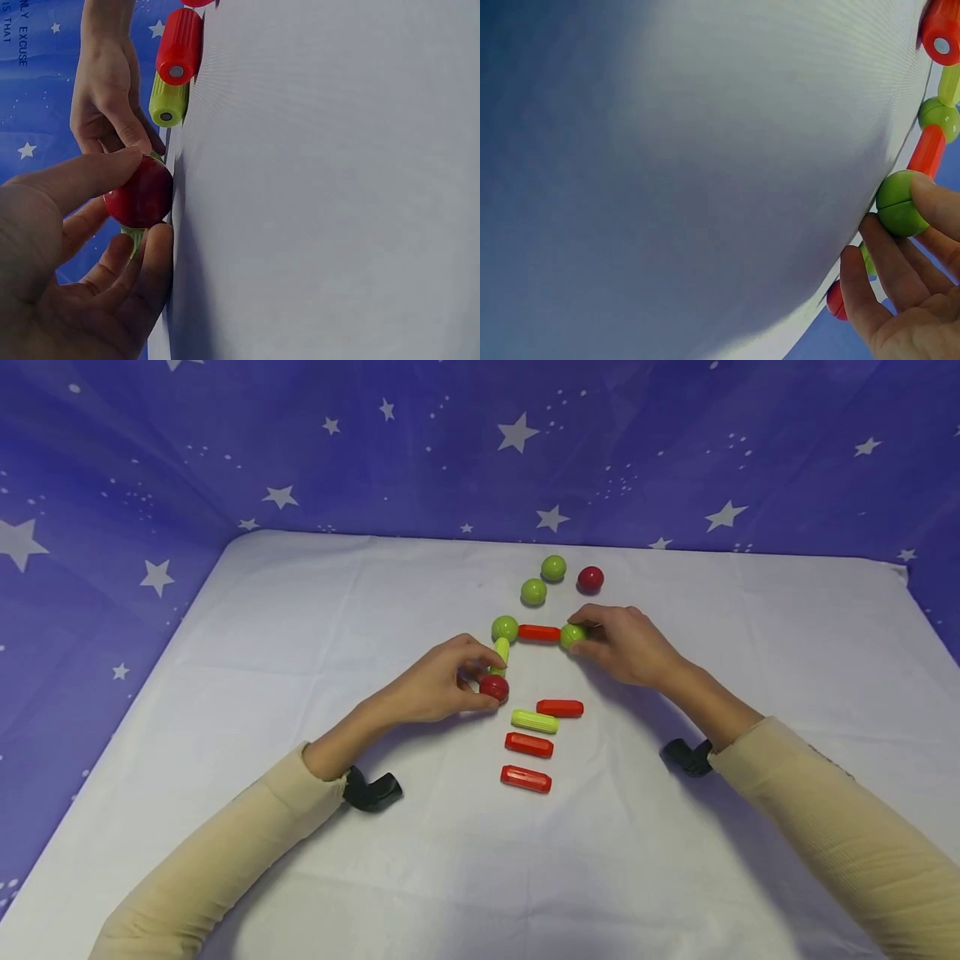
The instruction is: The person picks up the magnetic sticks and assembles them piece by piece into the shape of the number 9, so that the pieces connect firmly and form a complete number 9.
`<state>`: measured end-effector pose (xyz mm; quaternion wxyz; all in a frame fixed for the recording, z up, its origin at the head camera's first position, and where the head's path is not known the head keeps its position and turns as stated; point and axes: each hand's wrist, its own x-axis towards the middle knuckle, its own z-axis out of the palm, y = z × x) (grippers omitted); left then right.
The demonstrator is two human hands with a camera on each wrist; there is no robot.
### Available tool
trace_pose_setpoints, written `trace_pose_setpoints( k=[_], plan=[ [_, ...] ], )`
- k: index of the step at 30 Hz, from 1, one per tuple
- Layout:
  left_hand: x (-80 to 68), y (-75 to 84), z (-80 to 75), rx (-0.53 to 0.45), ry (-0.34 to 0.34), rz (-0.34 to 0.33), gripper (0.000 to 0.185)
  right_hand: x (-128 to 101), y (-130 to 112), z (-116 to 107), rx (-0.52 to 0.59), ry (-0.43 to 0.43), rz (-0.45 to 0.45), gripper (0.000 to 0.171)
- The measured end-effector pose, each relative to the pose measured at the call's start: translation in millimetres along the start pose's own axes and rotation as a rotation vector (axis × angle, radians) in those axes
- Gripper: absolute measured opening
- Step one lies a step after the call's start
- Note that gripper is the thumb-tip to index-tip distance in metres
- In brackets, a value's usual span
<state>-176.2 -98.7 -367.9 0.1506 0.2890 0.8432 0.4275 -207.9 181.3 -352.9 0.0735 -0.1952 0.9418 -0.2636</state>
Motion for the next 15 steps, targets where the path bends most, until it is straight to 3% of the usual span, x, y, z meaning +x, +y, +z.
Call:
trace_pose_setpoints(
  k=[15],
  plan=[
    [-0.7, -5.4, 2.2, -0.011, 0.033, 0.003, 0.036, -0.2, -0.6, 0.0, -0.008, -0.003, -0.001, 0.036]
  ],
)
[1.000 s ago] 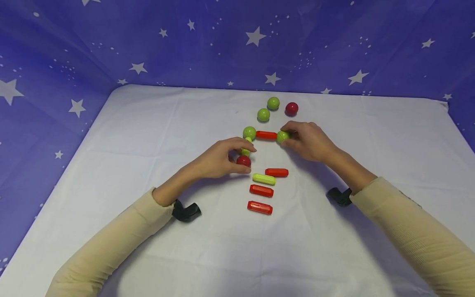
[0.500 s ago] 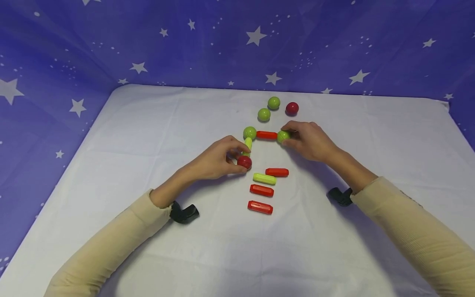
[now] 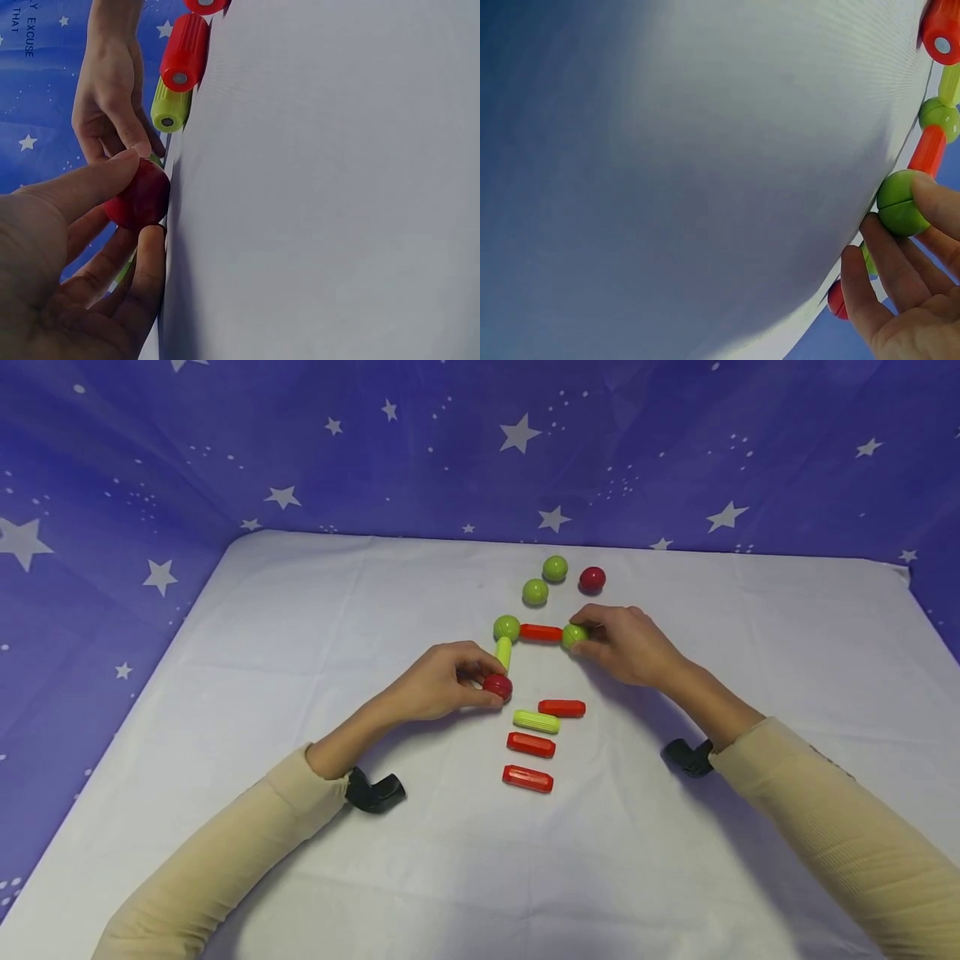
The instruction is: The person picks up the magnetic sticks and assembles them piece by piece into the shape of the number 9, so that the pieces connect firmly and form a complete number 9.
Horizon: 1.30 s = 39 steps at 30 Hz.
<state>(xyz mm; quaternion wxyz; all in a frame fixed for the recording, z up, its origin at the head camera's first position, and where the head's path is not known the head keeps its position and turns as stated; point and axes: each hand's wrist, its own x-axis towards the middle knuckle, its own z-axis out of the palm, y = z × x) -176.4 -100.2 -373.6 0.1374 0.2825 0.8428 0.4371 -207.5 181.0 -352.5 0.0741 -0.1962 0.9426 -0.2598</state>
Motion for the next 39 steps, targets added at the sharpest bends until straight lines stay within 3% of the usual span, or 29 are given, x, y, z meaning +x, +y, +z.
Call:
trace_pose_setpoints(
  k=[16, 23, 27, 31, 39],
  plan=[
    [2.0, -4.6, 1.1, -0.05, -0.006, -0.054, 0.036, 0, -1, 1, -0.011, 0.002, 0.012, 0.036],
    [1.4, -4.9, 2.4, -0.065, -0.001, -0.067, 0.036, -3, -4, -5, 0.001, -0.051, 0.025, 0.045],
    [0.7, -5.0, 1.8, -0.075, -0.005, -0.072, 0.036, -14, -10, -13, -0.001, -0.05, 0.03, 0.051],
    [0.1, -4.8, 0.5, -0.081, -0.009, -0.082, 0.036, -33, -19, -16, 0.07, -0.036, 0.019, 0.044],
    [2.4, -5.2, 2.4, -0.097, 0.009, -0.084, 0.035, -64, -26, 1, 0.176, -0.071, -0.102, 0.03]
  ],
)
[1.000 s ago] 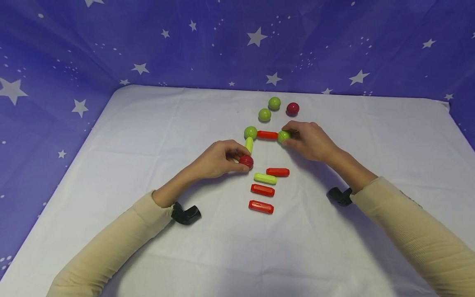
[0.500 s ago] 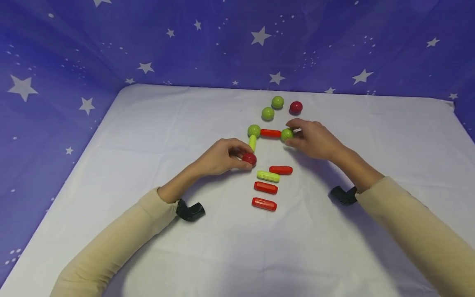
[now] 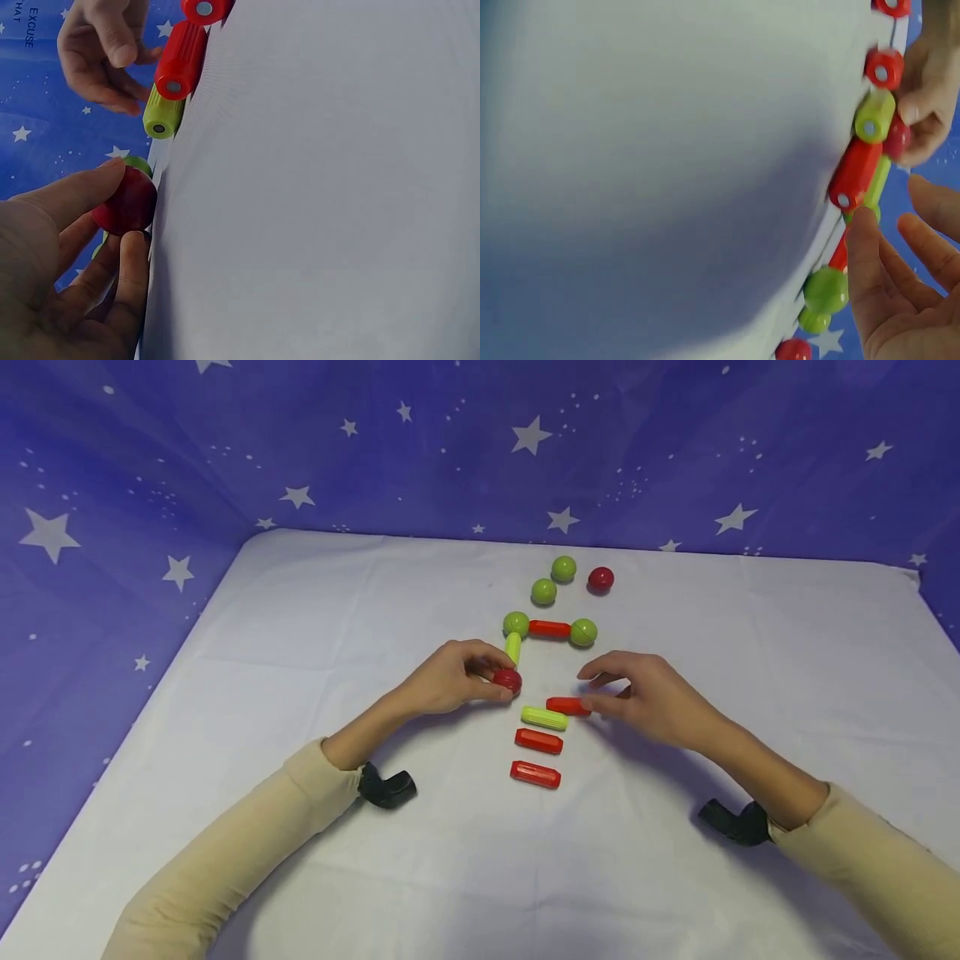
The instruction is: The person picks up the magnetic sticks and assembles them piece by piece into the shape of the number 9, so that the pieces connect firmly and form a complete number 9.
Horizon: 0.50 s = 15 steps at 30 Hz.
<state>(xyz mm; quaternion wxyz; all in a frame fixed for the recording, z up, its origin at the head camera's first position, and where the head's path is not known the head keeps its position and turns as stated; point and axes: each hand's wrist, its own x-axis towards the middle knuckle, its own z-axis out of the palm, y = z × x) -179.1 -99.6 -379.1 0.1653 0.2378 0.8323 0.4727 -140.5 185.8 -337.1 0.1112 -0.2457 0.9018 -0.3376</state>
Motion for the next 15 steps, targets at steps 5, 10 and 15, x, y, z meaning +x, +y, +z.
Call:
trace_pose_setpoints(
  k=[5, 10, 15],
  plan=[
    [0.3, 0.0, 2.7, 0.02, 0.034, -0.008, 0.036, 0, 1, 10, -0.008, -0.024, -0.011, 0.03],
    [-0.2, -0.3, 5.1, 0.015, 0.049, -0.013, 0.035, 4, 2, 16, -0.061, -0.057, 0.016, 0.027],
    [-0.9, -0.7, 5.2, 0.009, 0.049, -0.012, 0.035, 5, 4, 19, -0.071, -0.059, 0.02, 0.027]
  ],
)
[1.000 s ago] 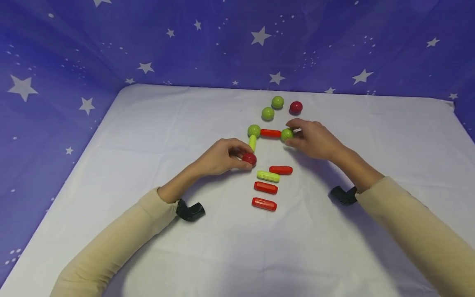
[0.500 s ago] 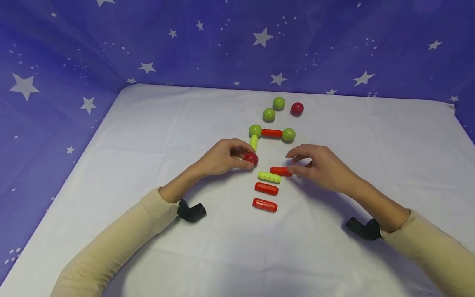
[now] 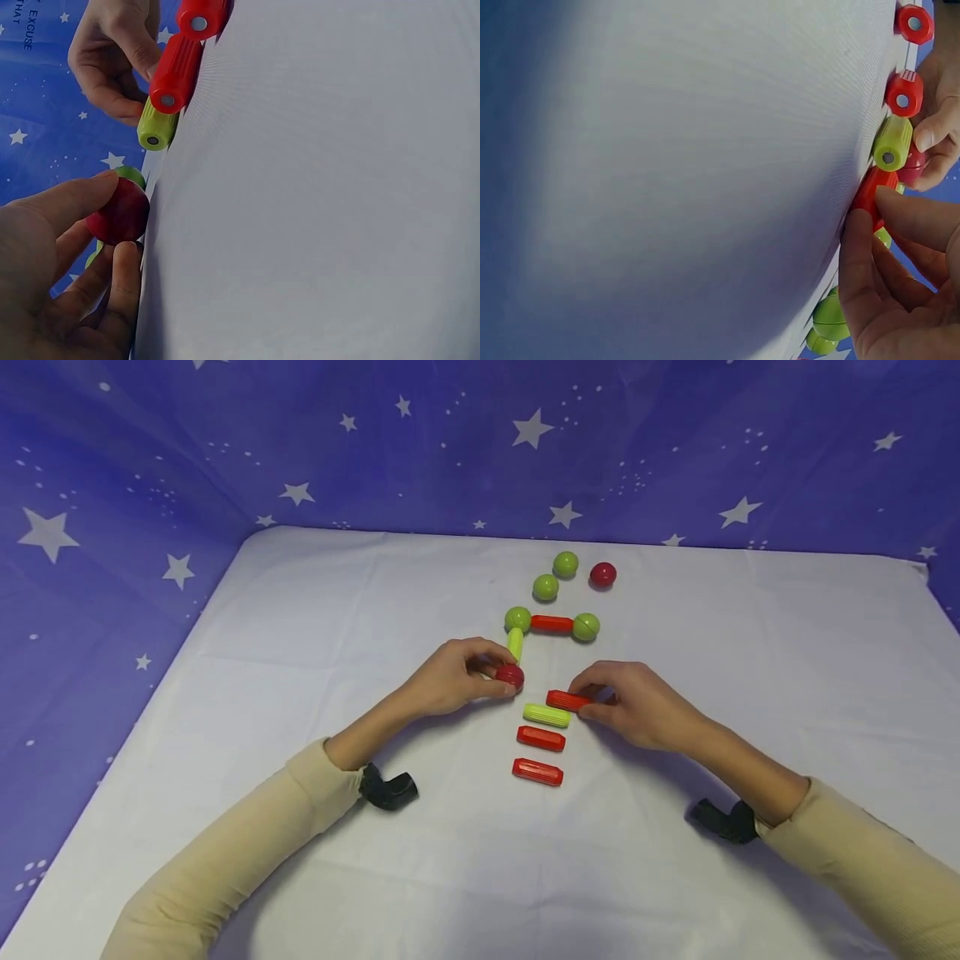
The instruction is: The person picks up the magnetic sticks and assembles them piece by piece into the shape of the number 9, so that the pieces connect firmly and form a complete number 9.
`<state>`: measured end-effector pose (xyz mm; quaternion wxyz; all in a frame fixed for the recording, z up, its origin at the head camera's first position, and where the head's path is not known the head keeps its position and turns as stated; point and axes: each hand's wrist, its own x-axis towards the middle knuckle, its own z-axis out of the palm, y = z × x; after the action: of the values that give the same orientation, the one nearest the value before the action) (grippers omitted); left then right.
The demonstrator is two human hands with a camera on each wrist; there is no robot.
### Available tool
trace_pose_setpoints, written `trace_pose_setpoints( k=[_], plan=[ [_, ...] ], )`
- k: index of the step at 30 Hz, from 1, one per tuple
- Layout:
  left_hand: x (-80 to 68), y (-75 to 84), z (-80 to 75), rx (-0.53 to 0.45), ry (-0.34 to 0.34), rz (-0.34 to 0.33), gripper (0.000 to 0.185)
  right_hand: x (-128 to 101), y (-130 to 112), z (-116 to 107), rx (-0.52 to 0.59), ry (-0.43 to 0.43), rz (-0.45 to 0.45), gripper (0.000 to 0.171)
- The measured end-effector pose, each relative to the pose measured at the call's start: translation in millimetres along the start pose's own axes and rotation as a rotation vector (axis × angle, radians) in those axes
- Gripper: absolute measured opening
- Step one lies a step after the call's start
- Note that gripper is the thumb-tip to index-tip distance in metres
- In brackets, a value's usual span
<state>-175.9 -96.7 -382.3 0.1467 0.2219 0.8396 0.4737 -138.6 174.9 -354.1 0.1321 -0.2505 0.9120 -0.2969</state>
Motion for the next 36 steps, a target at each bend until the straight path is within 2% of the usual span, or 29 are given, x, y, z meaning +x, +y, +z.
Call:
trace_pose_setpoints(
  k=[14, 21, 28, 36],
  plan=[
    [-0.9, 0.8, -1.3, -0.007, -0.002, -0.015, 0.035, 0, -2, 2, -0.026, -0.002, 0.03, 0.028],
    [-1.4, 0.3, -2.1, -0.023, -0.002, -0.012, 0.034, 1, -4, 1, -0.054, 0.038, 0.016, 0.028],
    [-1.1, 0.4, -1.9, -0.037, 0.001, -0.012, 0.034, 5, -4, -1, -0.027, 0.073, -0.013, 0.028],
    [-0.6, 1.1, -1.3, -0.033, 0.002, -0.021, 0.034, 14, -13, 1, -0.033, 0.068, -0.044, 0.027]
  ],
)
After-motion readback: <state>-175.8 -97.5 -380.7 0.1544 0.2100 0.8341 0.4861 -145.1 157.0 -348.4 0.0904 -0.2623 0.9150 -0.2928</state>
